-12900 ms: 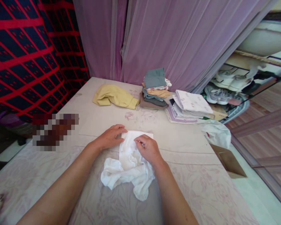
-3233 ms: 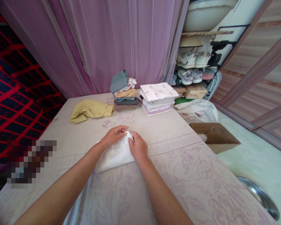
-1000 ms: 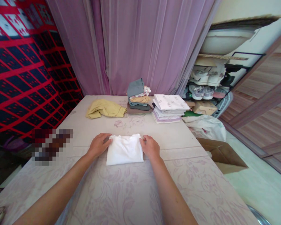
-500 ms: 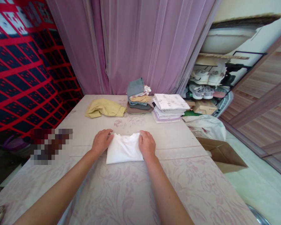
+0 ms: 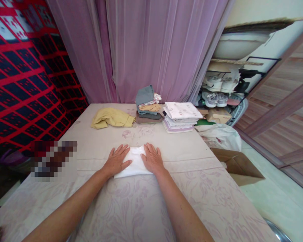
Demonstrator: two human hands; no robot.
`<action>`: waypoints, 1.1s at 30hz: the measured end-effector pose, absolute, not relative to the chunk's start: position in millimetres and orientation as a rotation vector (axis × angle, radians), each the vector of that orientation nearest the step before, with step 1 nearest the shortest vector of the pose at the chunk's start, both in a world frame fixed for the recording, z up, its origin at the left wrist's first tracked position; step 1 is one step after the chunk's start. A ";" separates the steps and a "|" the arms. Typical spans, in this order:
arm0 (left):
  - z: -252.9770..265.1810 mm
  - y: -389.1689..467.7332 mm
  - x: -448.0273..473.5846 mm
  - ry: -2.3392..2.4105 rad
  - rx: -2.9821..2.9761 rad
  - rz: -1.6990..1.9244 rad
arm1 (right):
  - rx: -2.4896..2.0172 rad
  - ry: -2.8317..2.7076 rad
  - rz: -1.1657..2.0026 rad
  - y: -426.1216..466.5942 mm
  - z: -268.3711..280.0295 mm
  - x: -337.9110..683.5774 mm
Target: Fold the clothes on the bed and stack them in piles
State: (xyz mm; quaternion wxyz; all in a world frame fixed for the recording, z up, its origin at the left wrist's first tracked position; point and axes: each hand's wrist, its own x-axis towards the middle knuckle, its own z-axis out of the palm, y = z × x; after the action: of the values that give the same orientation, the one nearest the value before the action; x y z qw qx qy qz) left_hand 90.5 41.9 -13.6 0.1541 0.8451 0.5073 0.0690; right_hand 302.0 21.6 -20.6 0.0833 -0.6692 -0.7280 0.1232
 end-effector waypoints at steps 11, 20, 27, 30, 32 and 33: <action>14.3 70.1 58.5 1.778 2.118 0.277 | -2.117 -1.831 0.227 4.0 -0.9 324.9; 21.9 100.1 75.5 1.780 1.978 0.140 | -2.278 -1.789 0.629 37.1 21.0 314.0; 25.7 88.8 71.3 1.641 1.844 0.251 | -2.112 -1.643 0.566 25.5 14.2 306.2; 39.4 83.7 73.8 1.474 1.738 0.319 | -1.943 -1.454 0.690 24.5 12.8 312.7; 53.2 80.8 82.9 1.301 1.584 0.438 | -1.814 -1.348 0.707 27.9 18.7 322.8; 61.0 80.1 90.5 1.221 1.501 0.508 | -1.764 -1.310 0.674 30.9 24.2 329.7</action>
State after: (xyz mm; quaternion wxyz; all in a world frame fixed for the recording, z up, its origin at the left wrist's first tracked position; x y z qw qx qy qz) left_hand 90.5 80.1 61.0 0.5400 0.6317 0.5136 0.2136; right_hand 329.7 30.9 24.2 0.4095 -0.7002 -0.5201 0.2676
